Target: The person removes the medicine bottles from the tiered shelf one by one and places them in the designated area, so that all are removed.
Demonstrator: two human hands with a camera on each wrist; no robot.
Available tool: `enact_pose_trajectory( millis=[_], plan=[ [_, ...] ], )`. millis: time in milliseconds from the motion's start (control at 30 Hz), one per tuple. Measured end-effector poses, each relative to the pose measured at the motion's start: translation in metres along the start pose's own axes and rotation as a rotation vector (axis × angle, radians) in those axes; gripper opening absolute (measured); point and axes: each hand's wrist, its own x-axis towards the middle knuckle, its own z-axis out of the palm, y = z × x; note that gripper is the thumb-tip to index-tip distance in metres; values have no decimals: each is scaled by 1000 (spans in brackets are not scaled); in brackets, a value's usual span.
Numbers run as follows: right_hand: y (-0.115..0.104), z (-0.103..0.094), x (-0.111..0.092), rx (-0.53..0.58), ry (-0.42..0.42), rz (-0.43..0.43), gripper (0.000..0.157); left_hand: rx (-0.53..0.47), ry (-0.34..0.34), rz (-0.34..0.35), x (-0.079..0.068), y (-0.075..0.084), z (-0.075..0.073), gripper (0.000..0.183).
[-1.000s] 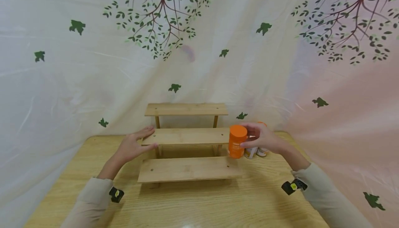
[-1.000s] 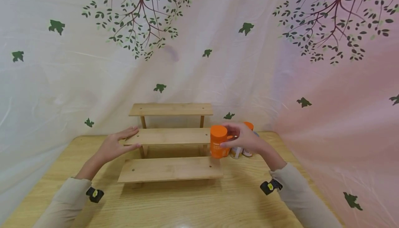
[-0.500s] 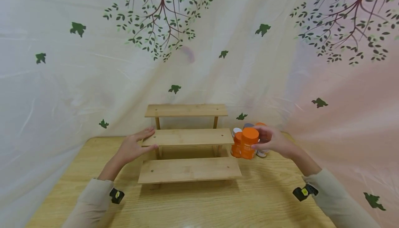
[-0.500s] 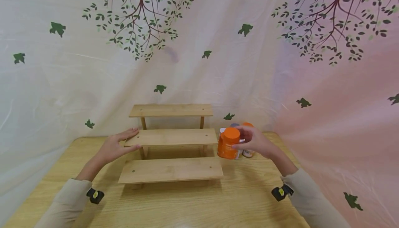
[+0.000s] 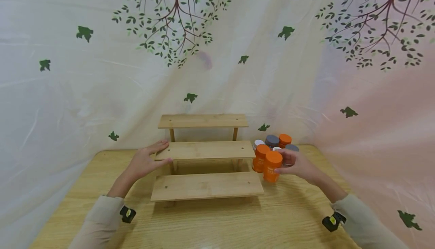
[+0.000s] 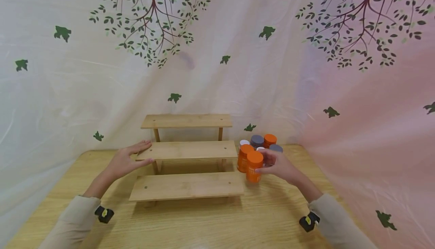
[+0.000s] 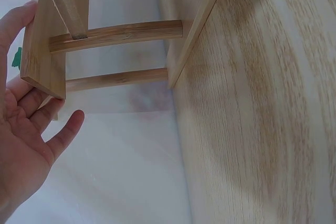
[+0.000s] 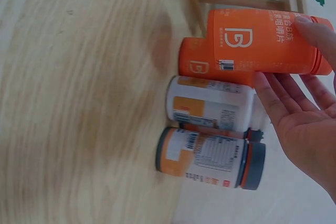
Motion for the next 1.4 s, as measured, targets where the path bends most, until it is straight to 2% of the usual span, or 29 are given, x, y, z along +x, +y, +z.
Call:
enact_pose_trajectory(
  millis=[233,567,800,1100,1233,1400],
  plan=[
    [12,10,0,27,0,-23,68,-15,-3,-8,0,-1,0,71],
    [22,15,-1,11,33,1,75,-11,-2,-12,1,-2,-1,70],
    [35,19,2,66,14,-60,75,-2,10,2,2,-2,0,69],
    [38,22,0,59,18,-98,68,-7,11,9,1,-2,1,68],
    [39,20,-1,58,31,-78,68,-9,4,-1,2,-1,2,69],
    [35,16,-3,54,83,16,70,-11,-5,-5,2,-1,1,69]
  ],
)
